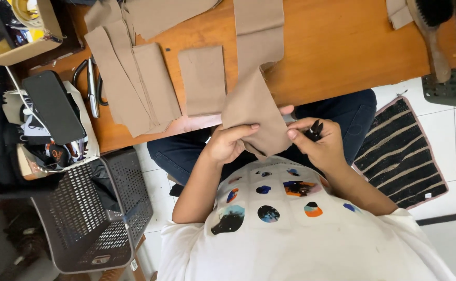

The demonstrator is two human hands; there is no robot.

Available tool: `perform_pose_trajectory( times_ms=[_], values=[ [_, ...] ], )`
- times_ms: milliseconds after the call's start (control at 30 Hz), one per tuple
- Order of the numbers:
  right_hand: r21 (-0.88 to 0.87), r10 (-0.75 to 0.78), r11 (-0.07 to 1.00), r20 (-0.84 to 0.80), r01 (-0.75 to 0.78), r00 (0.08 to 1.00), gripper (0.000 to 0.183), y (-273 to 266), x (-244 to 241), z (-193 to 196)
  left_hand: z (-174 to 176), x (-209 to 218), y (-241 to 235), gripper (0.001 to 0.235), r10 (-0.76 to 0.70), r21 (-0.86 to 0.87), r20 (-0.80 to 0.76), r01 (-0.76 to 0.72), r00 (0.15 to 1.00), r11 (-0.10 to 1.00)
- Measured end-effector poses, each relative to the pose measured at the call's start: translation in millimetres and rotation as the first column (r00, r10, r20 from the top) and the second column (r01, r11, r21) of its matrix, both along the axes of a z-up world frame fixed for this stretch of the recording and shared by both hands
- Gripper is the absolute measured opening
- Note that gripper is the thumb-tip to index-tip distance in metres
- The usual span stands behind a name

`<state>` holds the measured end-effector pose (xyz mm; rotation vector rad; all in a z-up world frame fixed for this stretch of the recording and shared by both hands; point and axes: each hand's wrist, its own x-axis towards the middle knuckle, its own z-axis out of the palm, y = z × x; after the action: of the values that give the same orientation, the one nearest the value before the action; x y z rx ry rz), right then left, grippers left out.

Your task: The person is using scissors to cut long, narrow strips of tan fabric on a wooden work surface.

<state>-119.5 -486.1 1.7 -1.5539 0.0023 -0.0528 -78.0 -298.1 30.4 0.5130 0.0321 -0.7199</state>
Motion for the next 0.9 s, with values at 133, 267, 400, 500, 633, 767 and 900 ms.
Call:
perform_pose_trajectory(
  times_ms=[133, 267, 400, 500, 633, 767, 900],
  values=[
    [0.136, -0.026, 0.990, -0.059, 0.034, 0.998, 0.005, 0.8, 1.0, 6.1, 9.0, 7.0, -7.4, 0.034, -0.001, -0.058, 0.149, 0.009, 0.989, 0.998],
    [0.202, -0.058, 0.977, -0.092, 0.076, 0.994, 0.006, 2.1, 2.9, 11.5, 0.9, 8.8, -11.2, 0.051, 0.009, -0.035, 0.417, 0.006, 0.909, 0.999],
    [0.232, -0.068, 0.968, -0.106, 0.091, 0.992, 0.007, 1.2, 3.3, 9.1, -25.6, 0.8, -7.4, 0.044, 0.004, 0.003, 0.400, -0.006, 0.917, 1.000],
    [0.282, -0.050, 0.956, -0.090, 0.074, 0.995, 0.014, 3.6, 1.7, 6.3, -41.9, -5.1, -2.4, 0.039, 0.000, 0.060, 0.408, -0.027, 0.913, 0.998],
    [0.227, -0.022, 0.972, -0.143, 0.055, 0.989, 0.011, 7.0, -2.9, 2.2, -45.7, -9.2, -4.0, 0.037, 0.017, 0.094, 0.427, -0.063, 0.904, 0.994],
    [0.274, -0.107, 0.947, -0.218, 0.166, 0.970, 0.011, 7.7, -1.4, 5.2, -40.6, -10.6, -3.9, 0.031, 0.048, 0.187, 0.381, -0.128, 0.923, 0.974],
    [0.296, -0.113, 0.941, -0.176, 0.162, 0.978, 0.013, 3.6, -0.6, 3.1, -43.1, -7.7, -4.3, 0.029, 0.065, 0.227, 0.379, -0.161, 0.923, 0.960]
  ],
)
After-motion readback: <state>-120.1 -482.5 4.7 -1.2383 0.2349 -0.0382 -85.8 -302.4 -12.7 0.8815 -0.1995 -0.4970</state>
